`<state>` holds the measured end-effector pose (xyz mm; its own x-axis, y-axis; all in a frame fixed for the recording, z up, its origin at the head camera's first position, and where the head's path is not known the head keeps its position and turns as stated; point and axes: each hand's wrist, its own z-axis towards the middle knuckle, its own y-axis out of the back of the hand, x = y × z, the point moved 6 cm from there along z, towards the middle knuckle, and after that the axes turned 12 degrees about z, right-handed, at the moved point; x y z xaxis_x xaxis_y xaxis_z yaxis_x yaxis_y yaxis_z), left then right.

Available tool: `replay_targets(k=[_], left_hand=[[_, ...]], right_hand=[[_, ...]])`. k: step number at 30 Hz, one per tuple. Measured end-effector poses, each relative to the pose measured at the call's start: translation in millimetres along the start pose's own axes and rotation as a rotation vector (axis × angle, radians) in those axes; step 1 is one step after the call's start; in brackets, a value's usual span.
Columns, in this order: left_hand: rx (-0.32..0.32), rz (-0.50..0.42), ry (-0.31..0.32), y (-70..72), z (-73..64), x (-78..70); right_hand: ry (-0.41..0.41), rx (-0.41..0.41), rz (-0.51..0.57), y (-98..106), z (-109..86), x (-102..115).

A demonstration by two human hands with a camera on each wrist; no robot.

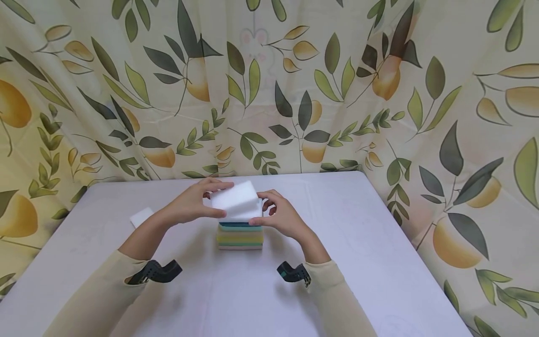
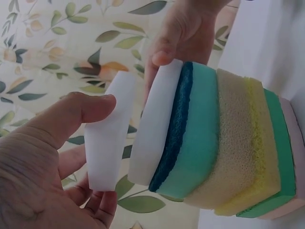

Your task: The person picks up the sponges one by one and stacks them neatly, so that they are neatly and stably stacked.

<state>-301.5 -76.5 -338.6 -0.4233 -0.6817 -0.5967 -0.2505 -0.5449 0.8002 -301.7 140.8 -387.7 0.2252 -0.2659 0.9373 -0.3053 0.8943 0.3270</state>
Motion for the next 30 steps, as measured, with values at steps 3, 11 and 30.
replay_targets(k=[3, 11, 30], left_hand=[[0.007, -0.008, -0.012, -1.5, 1.6, -1.6], [0.026, 0.009, -0.023, -4.4, 4.7, -3.9], [0.099, 0.016, -0.078, -6.7, 8.8, -7.7]], right_hand=[[0.001, 0.002, 0.005, 0.0, 0.3, -0.9], [-0.001, 0.008, 0.018, -0.6, 0.2, 0.4], [-0.010, 0.016, 0.007, -0.2, -1.2, 1.5]])
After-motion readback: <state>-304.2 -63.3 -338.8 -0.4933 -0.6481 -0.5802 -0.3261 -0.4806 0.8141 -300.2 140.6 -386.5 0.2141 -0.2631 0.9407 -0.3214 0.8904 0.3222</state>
